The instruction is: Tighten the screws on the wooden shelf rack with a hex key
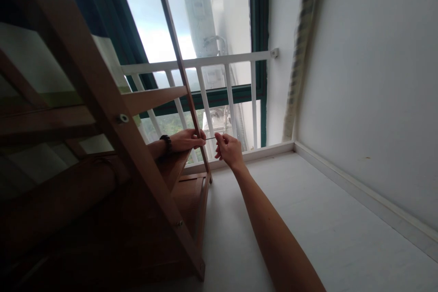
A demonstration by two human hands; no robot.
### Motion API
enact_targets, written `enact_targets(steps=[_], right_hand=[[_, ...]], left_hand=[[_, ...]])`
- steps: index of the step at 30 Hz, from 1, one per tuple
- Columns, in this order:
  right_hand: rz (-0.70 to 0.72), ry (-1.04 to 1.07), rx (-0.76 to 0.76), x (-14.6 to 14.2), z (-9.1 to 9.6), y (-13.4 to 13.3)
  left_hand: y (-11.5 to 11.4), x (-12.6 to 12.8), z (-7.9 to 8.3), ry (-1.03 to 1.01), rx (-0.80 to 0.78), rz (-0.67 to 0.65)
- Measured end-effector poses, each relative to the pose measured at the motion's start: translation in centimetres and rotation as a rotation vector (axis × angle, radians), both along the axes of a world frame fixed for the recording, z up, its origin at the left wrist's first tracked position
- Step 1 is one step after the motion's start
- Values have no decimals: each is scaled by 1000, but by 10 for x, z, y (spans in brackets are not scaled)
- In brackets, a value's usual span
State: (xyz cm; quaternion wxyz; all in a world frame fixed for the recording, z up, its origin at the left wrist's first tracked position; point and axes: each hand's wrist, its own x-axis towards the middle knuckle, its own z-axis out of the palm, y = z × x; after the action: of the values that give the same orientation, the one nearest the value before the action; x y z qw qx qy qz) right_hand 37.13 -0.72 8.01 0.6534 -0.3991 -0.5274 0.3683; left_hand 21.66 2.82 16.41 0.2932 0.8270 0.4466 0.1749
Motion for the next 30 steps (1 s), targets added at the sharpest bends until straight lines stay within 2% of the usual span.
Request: enact_targets(steps=[4, 7, 12, 17, 21, 26, 30], right_hand=[[87, 37, -166, -2, 13, -5], [143, 64, -229, -2, 18, -7], [156, 71, -108, 11, 18, -9], [365, 0, 57, 32, 14, -9], [278, 47, 53, 28, 10, -6], [138, 226, -83, 6, 8, -1], [149, 349, -184, -5, 8, 2]], left_hand=[[2, -1, -2, -18, 5, -9], [1, 0, -1, -21, 4, -4], [-3, 1, 2, -22, -3, -1], [-2, 1, 1, -13, -5, -4], [4, -2, -2, -7, -6, -17], [12, -6, -5, -5, -12, -61], [13, -7, -4, -3, -1, -80]])
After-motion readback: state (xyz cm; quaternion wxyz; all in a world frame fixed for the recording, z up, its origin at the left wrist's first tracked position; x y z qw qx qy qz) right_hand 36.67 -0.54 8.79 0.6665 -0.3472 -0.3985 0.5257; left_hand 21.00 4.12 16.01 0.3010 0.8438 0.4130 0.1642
